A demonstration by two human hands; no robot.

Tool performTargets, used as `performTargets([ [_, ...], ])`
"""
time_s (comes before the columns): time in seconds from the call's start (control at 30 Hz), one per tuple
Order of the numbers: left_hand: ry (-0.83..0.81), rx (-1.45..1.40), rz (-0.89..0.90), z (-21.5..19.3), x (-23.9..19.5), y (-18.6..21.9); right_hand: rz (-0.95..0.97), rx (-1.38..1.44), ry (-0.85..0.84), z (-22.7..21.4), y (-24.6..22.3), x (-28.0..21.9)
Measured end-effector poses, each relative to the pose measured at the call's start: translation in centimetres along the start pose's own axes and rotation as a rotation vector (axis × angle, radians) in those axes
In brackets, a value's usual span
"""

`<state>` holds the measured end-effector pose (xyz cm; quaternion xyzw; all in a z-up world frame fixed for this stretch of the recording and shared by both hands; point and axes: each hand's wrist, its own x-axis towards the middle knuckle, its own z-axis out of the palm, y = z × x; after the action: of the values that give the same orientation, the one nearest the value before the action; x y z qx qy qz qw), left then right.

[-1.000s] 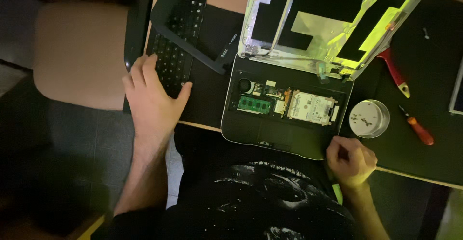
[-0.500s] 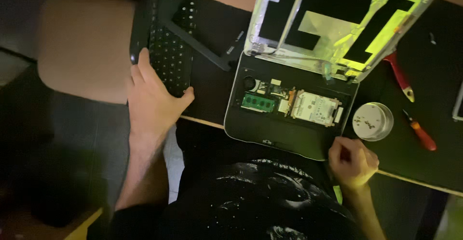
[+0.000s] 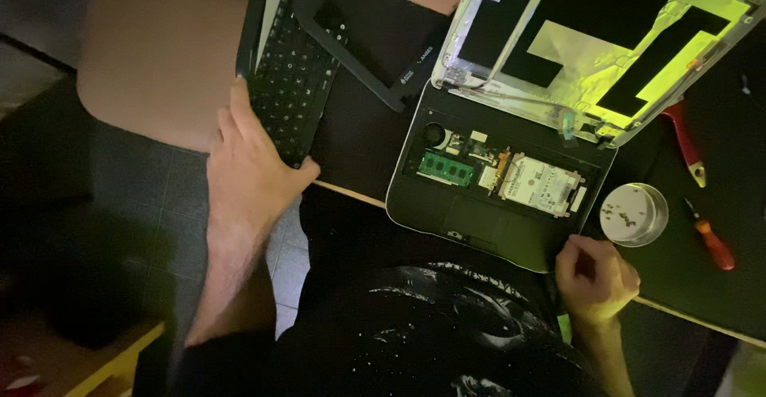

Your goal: The person uses a screwdriver to remove screws from a laptop's internal hard drive assembly. They then place a metal cover plate over the drive bay and press it into place.

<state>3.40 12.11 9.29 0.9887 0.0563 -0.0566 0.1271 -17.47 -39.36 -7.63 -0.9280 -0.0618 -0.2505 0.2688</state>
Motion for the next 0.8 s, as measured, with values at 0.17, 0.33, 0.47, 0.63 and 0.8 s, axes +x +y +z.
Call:
performTargets([
  [0.17, -0.184, -0.085, -0.190, -4.5, -1.1, 0.4, -0.063, 0.001, 0.008, 0.1, 0.8, -0.3],
  [0.33, -0.312, -0.151, -0.484, -8.9, -3.4, -1.8, 0.059, -0.004, 0.010, -0.6, -0.1, -1.0],
  [0.47, -0.239, -0.106, -0.246, -11.0, -4.6, -2.8, 0.017, 0.074, 0.119, -1.1, -1.0, -0.2],
  [0.63, -0.520, -0.145, -0.291, -10.8, -2.8, 2.2, 0.196, 0.466, -0.103, -1.0, -7.8, 7.5],
  [0.8, -0.673, -0.314, 0.448, -6.5, -0.7, 7.9, 0.524, 2.043, -0.408, 2.2, -13.5, 14.2],
])
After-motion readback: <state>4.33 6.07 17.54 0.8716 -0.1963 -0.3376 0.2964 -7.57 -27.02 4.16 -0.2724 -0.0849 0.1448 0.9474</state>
